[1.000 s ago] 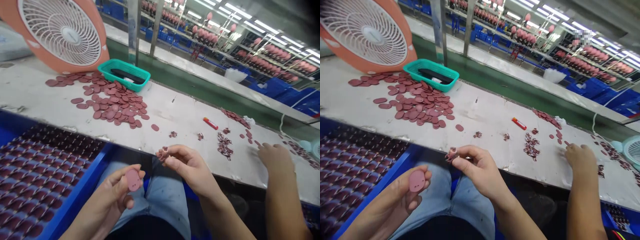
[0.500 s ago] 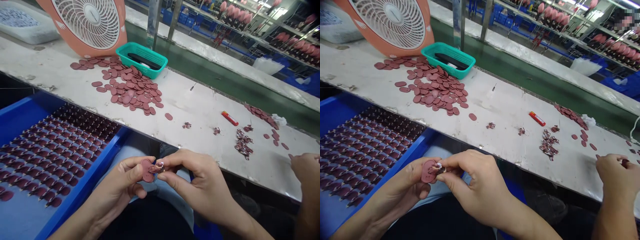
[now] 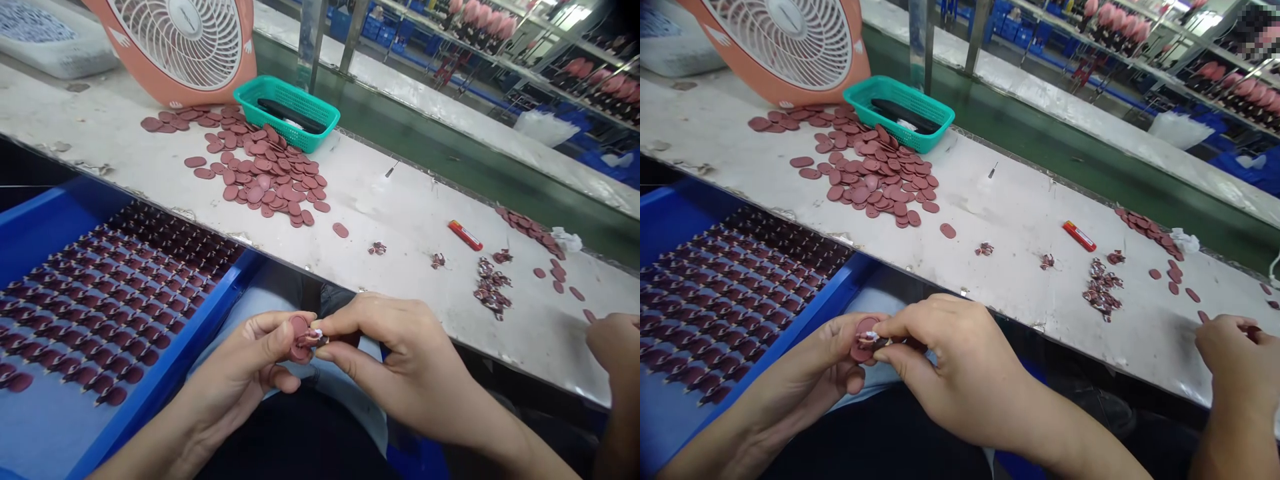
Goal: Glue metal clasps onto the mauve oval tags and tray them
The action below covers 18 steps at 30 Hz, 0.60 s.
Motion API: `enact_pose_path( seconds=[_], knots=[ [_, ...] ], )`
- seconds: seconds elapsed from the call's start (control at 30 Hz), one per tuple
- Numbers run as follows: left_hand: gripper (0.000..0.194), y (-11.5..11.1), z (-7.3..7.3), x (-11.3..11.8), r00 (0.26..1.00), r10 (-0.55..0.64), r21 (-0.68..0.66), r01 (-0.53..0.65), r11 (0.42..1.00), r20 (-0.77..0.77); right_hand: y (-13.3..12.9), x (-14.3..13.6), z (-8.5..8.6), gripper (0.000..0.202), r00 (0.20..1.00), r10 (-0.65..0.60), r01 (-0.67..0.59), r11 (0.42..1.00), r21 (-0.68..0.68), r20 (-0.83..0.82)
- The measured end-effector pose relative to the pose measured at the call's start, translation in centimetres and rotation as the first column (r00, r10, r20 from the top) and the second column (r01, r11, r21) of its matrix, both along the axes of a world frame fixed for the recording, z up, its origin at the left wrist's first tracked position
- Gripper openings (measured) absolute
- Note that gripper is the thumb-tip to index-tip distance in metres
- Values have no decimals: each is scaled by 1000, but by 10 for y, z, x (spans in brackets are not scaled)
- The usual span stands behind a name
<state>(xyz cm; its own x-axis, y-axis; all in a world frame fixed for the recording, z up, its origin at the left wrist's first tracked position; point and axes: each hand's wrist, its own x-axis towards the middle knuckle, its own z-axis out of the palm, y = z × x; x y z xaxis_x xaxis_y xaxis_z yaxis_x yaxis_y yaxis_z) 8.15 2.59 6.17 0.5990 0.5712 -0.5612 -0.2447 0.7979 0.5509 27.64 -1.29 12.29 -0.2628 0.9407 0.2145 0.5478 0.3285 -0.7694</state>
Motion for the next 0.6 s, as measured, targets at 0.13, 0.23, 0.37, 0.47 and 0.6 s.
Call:
enact_pose_path(
  seconds=[0.13, 0.23, 0.37, 0.47, 0.6],
  knots=[
    [33, 0, -1, 2, 1000, 9, -14, -9, 1000, -7, 4, 0, 1, 10, 1000, 23, -23, 999, -25, 0],
    [36, 0, 1, 2, 1000, 8, -34, -9, 999, -6, 6, 1, 2, 10, 999, 40, -40, 999, -36, -4],
    [38, 1, 3, 2, 1000, 23, -44, -24, 999, -13, 7, 3, 2, 9, 999, 50, -50, 997, -58, -12],
    [37, 1, 3, 1, 1000, 20, -43, -21, 999, -13, 7, 3, 4, 10, 998, 63, -63, 995, -73, 2],
    [35, 1, 1, 1, 999, 23, -43, -24, 999, -31, 9, 2, 6, 10, 997, 72, -70, 996, -55, 36]
  ],
)
